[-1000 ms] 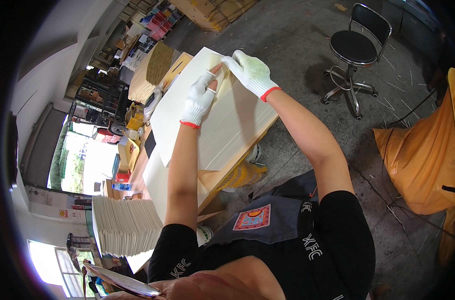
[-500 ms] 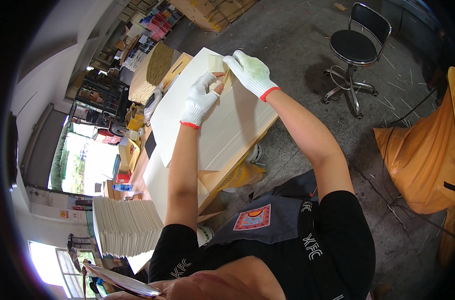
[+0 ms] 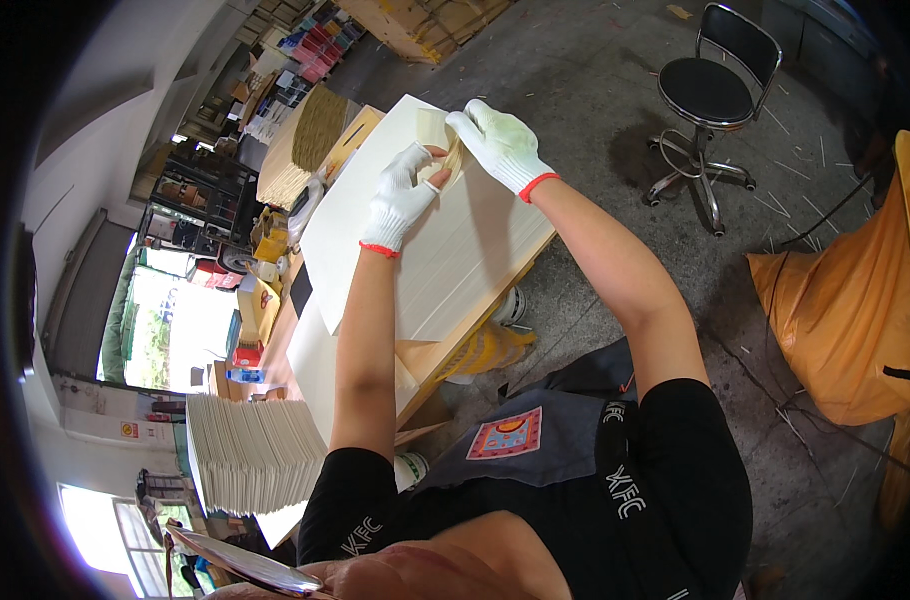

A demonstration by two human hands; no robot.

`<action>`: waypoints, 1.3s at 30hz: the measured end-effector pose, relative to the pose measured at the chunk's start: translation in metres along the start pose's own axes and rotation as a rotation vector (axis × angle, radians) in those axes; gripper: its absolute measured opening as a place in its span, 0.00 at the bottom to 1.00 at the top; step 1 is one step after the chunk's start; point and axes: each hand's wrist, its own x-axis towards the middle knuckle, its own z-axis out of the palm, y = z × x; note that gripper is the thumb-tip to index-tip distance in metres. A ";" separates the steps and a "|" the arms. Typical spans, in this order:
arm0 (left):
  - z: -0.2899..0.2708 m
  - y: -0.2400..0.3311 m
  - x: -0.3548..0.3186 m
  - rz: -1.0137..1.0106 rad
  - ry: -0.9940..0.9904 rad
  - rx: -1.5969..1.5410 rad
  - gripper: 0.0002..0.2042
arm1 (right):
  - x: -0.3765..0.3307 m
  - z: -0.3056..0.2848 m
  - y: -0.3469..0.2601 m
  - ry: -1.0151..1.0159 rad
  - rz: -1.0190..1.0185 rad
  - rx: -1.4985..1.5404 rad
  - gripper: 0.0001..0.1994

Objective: The person counts paper by flipping through stacks by hand and moving counted sections to new stacks on the table.

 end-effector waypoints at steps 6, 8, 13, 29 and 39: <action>0.001 -0.002 -0.001 0.035 0.035 -0.057 0.14 | -0.002 -0.002 -0.004 -0.013 0.020 0.046 0.23; 0.002 -0.001 -0.003 0.072 0.098 -0.145 0.14 | -0.002 -0.003 -0.004 -0.011 0.011 0.047 0.23; -0.002 0.003 -0.002 -0.006 -0.005 -0.053 0.14 | -0.001 0.003 0.004 0.051 -0.026 0.032 0.23; 0.003 -0.001 -0.006 0.146 0.125 0.046 0.17 | -0.008 -0.013 -0.006 0.219 -0.333 -0.190 0.22; -0.004 0.012 -0.018 0.017 0.108 0.225 0.38 | -0.043 -0.007 0.005 -0.181 -0.731 -0.512 0.30</action>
